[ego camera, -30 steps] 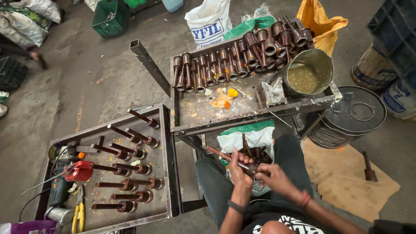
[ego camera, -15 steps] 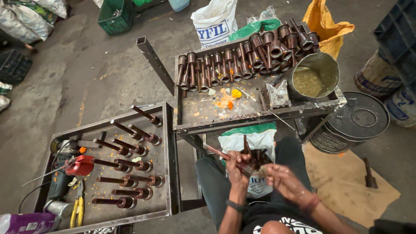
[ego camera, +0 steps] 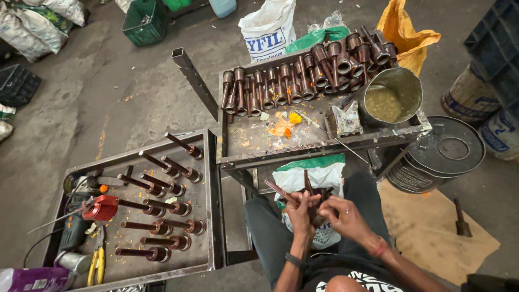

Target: The person repeatedly picks up cylindrical metal parts, dips a small brush into a liquid container, and applies the liquid to the parts. The person then places the coated parts into a white sack between their legs.

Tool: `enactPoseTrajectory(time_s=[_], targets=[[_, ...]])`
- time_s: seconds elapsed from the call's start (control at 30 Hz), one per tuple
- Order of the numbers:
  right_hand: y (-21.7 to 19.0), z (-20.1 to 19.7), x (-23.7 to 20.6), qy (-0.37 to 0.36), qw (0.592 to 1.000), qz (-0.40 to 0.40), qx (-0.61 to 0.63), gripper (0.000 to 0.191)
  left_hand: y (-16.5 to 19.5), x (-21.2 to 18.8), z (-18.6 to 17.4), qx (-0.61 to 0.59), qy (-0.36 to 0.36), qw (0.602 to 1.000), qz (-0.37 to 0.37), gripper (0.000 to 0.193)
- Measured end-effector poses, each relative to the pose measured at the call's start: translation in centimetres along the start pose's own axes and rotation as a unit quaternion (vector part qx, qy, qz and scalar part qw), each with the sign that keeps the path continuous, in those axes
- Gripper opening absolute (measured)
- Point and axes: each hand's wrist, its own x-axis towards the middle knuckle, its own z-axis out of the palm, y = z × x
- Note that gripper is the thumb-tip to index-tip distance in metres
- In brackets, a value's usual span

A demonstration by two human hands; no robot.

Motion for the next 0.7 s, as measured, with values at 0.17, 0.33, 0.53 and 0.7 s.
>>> enactPoseTrajectory(time_s=[0.17,0.33,0.53,0.7], targets=[[-0.9,0.7,-1.0,0.034,0.995,-0.074,-0.05,0.005,-0.4,0.6,-0.2,0.041,0.012,0.998,0.056,0.022],[-1.7,1.1,-0.7,0.11,0.993,-0.019,-0.044,0.005,-0.1,0.6,-0.1,0.034,0.017,0.998,0.048,0.022],[-1.5,1.0,-0.5,0.117,0.991,-0.04,-0.057,0.006,0.0,0.4,0.1,0.029,0.025,0.998,0.046,0.023],[-1.3,1.4,-1.4,0.037,0.992,-0.109,-0.056,0.005,0.1,0.4,0.2,0.058,0.04,0.995,0.064,0.024]])
